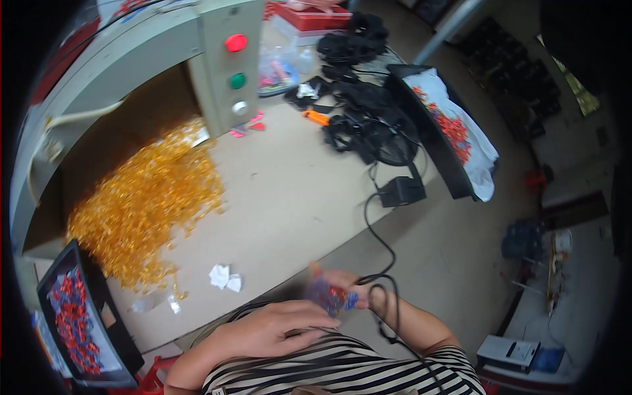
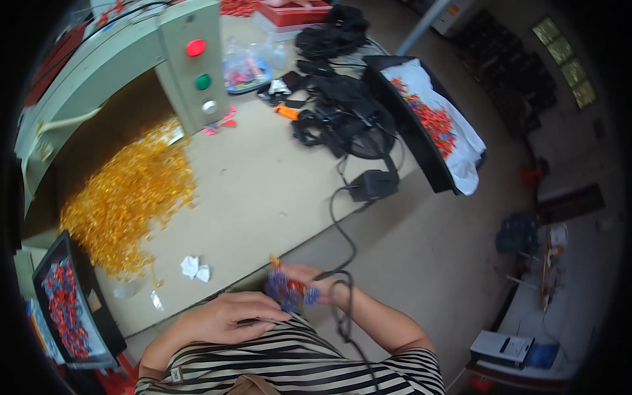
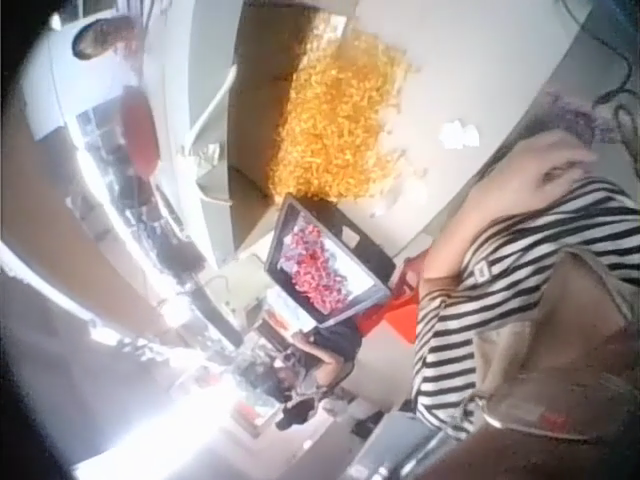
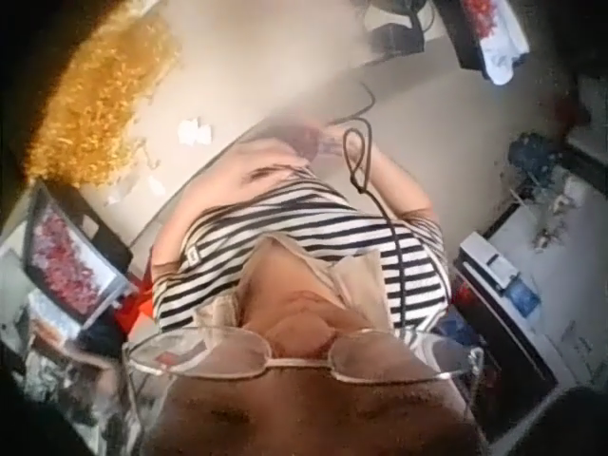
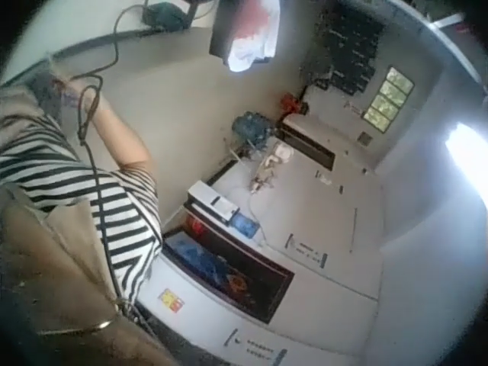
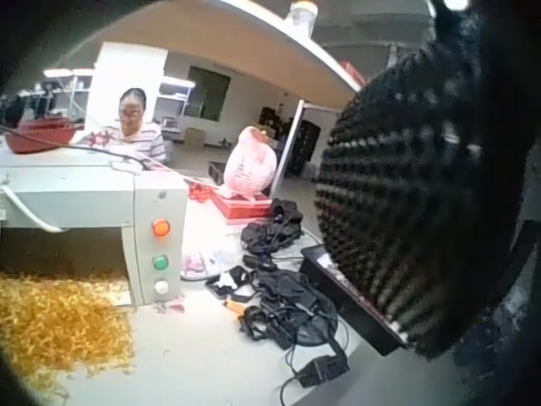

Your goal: The person assembles toy figurines by gluing small yellow and red plastic components together with a glue bottle.

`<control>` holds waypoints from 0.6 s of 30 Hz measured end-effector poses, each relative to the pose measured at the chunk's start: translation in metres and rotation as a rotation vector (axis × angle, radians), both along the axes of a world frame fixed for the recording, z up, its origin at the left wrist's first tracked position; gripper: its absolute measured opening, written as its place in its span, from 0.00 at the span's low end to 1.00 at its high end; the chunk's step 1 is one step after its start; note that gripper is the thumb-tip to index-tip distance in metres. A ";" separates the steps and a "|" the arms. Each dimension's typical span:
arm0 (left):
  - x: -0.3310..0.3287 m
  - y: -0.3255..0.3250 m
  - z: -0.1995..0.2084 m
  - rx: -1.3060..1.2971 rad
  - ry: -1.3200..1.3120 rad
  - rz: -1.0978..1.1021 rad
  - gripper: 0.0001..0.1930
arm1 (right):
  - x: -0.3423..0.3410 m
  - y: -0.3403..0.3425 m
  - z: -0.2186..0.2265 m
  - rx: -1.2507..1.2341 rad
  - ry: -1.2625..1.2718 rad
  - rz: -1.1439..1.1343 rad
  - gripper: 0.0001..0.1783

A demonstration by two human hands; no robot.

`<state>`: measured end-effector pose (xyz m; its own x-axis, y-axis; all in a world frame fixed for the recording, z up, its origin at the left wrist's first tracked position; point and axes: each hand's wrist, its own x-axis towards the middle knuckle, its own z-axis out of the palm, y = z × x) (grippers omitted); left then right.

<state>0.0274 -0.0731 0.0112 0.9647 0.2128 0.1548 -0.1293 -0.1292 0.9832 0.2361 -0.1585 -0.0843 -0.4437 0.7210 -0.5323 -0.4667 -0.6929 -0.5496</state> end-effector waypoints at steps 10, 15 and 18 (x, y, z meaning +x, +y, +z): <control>0.024 0.005 0.008 0.015 0.152 0.061 0.12 | 0.126 -0.167 -0.029 -0.415 -0.323 -0.340 0.26; 0.031 0.011 -0.003 -0.048 0.194 0.127 0.10 | 0.209 -0.155 0.101 -0.086 -0.573 -0.670 0.26; 0.038 0.013 0.000 -0.083 0.230 0.157 0.10 | 0.265 -0.080 0.159 0.066 -0.790 -0.765 0.29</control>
